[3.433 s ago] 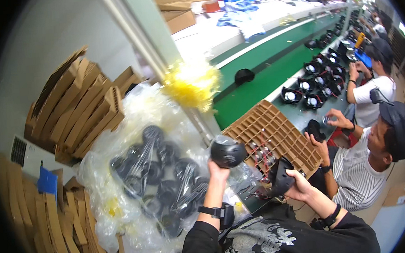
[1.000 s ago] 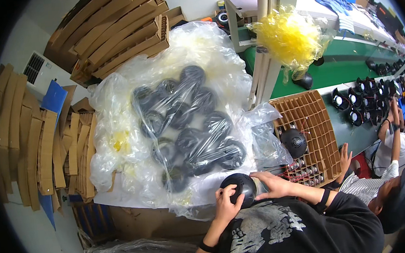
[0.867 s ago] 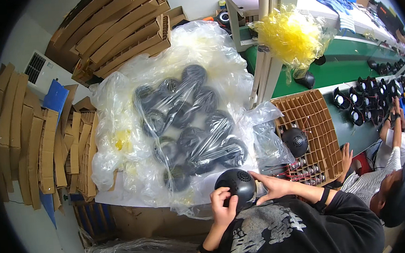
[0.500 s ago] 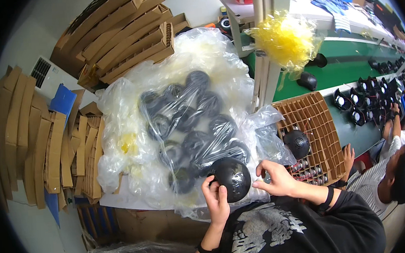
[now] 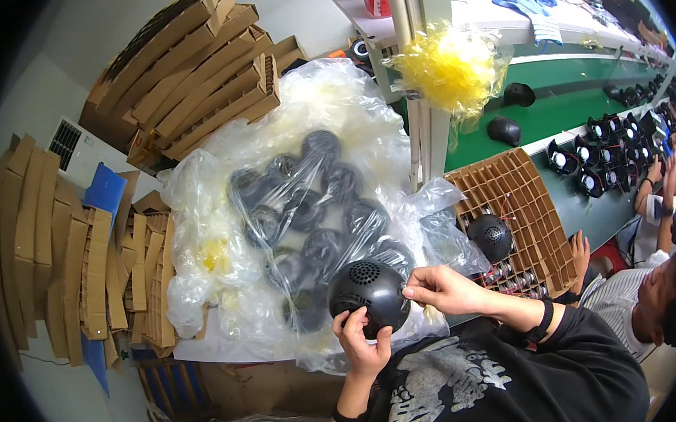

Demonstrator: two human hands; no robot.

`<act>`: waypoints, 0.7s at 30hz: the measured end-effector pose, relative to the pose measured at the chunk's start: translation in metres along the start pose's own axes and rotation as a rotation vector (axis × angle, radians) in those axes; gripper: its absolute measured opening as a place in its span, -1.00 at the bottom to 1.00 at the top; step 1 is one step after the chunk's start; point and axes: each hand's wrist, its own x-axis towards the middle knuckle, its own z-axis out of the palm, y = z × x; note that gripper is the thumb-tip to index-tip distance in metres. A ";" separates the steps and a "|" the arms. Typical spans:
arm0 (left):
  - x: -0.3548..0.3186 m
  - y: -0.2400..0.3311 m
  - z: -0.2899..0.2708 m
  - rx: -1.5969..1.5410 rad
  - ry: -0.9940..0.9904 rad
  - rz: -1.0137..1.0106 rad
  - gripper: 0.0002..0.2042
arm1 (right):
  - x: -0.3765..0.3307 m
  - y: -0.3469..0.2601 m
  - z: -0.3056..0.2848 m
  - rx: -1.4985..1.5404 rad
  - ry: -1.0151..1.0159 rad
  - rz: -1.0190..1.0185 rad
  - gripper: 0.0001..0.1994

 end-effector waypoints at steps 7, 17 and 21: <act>0.014 -0.002 0.007 -0.156 0.054 -0.161 -0.43 | -0.004 -0.019 0.010 -0.295 0.188 -0.310 -0.83; 0.053 0.003 0.021 -0.442 0.127 -0.326 -0.59 | -0.015 -0.041 0.018 -0.612 -0.156 -1.088 -0.82; 0.071 -0.008 0.020 -0.448 0.282 -0.355 -0.64 | -0.024 -0.070 0.028 -0.304 -0.173 -1.422 -0.84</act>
